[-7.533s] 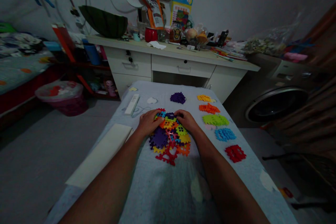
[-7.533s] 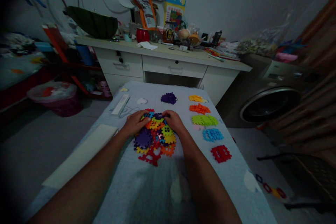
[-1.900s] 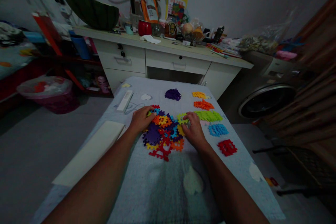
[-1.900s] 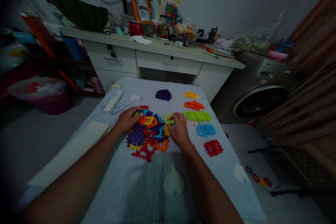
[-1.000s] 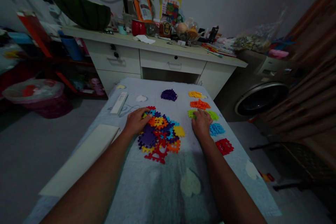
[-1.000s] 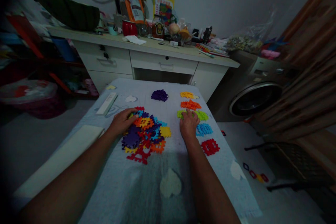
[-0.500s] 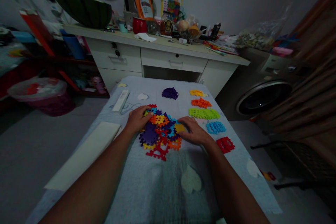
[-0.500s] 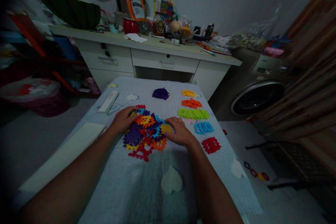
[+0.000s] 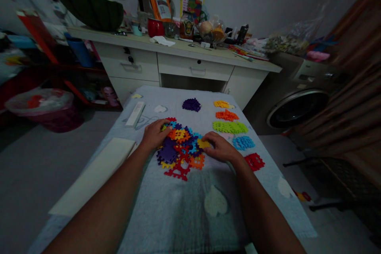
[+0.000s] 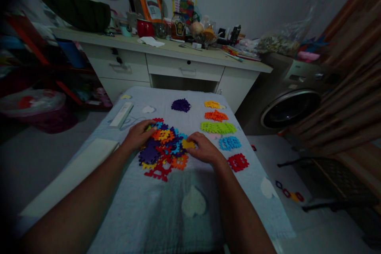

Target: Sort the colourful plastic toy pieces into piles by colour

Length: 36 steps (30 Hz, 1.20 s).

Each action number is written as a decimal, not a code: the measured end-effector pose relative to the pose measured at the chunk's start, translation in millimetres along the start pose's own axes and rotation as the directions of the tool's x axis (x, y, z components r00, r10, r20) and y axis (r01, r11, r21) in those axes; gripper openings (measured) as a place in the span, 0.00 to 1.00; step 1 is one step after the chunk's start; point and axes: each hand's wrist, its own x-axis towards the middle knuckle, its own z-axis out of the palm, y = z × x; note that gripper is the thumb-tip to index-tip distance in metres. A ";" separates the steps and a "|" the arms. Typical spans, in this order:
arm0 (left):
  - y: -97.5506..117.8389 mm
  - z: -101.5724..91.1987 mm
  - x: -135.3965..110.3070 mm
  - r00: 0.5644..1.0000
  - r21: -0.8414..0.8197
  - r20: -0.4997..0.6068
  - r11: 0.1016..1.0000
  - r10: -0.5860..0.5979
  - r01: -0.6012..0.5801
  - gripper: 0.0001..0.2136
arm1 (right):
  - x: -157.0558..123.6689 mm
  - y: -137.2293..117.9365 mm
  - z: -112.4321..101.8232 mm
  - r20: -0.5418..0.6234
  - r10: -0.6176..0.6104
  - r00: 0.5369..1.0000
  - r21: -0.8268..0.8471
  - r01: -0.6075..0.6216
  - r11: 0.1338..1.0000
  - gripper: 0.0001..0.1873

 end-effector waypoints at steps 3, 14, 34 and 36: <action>-0.6 0.5 0.3 1.000 0.003 -0.001 1.000 0.006 -0.006 0.19 | -0.9 -0.9 -0.9 -0.042 0.072 0.996 0.071 -0.069 0.995 0.13; -1.3 1.4 0.3 1.000 0.002 -0.005 1.000 0.012 -0.012 0.18 | 4.9 9.4 2.7 -0.227 0.184 0.956 0.051 -0.177 0.983 0.17; -1.8 2.0 0.0 1.000 0.000 -0.011 1.000 0.018 -0.018 0.19 | -1.2 -1.1 -2.2 -0.104 0.180 0.978 -0.275 -0.202 0.940 0.21; -1.4 1.9 -0.1 1.000 -0.002 -0.012 1.000 0.012 -0.012 0.19 | 3.4 -2.3 -14.7 -0.113 0.178 0.978 -0.298 -0.204 0.932 0.22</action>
